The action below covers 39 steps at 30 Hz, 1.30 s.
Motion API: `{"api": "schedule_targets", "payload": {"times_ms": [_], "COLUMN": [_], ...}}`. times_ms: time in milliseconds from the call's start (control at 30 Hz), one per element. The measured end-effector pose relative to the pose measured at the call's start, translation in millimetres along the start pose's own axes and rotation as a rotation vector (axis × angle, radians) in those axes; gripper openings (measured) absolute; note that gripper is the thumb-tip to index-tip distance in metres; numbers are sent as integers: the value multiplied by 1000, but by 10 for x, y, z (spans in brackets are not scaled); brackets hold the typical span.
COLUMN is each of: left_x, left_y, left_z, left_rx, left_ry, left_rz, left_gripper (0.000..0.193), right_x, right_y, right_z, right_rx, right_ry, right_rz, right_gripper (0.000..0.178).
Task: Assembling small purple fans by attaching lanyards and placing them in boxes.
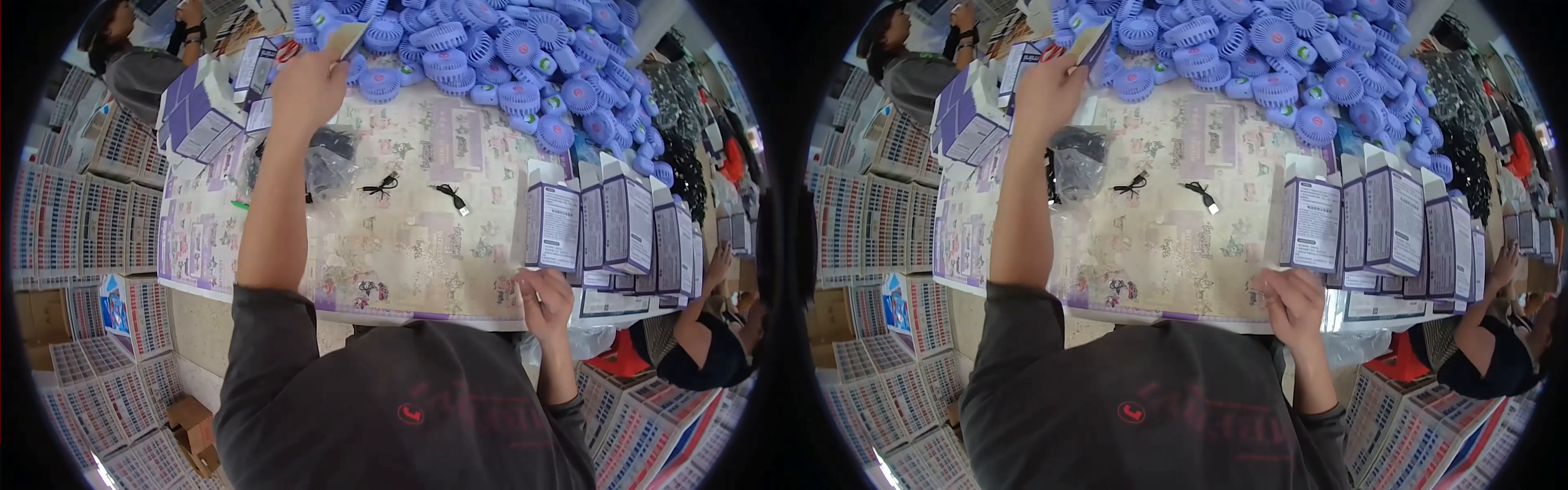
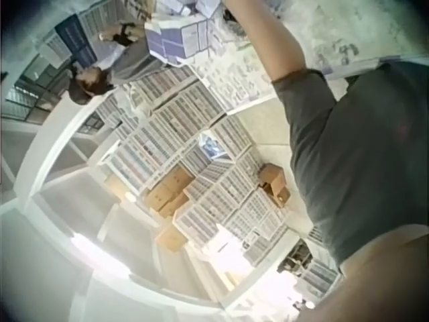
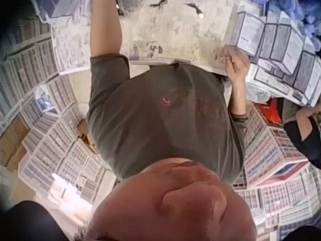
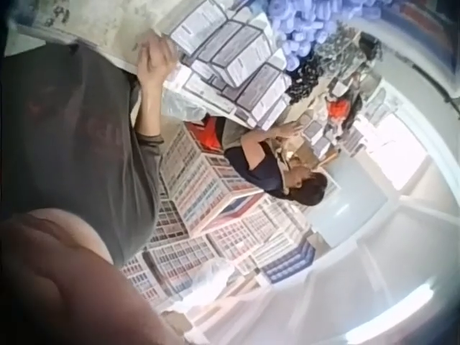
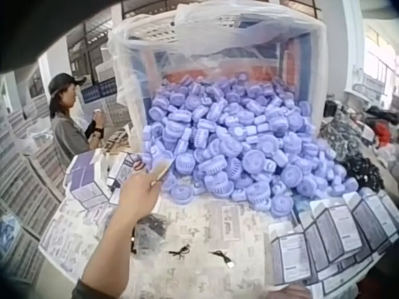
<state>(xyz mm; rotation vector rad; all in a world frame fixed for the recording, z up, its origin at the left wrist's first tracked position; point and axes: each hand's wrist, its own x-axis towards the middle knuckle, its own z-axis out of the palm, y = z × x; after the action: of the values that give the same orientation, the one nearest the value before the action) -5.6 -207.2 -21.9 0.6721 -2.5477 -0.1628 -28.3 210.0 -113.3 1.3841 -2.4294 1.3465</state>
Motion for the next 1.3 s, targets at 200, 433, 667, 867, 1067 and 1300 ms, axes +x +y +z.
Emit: {"api": "schedule_targets", "payload": {"times_ms": [200,433,667,867,1067,1300], "left_x": [-808,-1719,-2320,-2072,-1974,-1918], "left_y": [511,1502,1469,1609,1548,1548], "left_z": [-305,175,455,-21,77,136], "left_rx": [-887,-1774,-1590,-1264,-1392,-1361], "left_ry": [-439,-628,-293,-620,-839,-672], "left_rz": [209,-138,21,769,927,869], "left_gripper": [20,18,74,113,75,58], "right_x": [267,243,27,-96,-21,-11], "right_y": [-21,2,161,295,196,196], "right_z": [-243,256,263,305,291,246], "right_rx": [-89,113,297,305,296,271], "right_ry": [213,118,-157,-193,-119,-111], "right_rz": [-220,-203,6,33,84,79], "right_gripper": [19,52,48,30,22,23]}}
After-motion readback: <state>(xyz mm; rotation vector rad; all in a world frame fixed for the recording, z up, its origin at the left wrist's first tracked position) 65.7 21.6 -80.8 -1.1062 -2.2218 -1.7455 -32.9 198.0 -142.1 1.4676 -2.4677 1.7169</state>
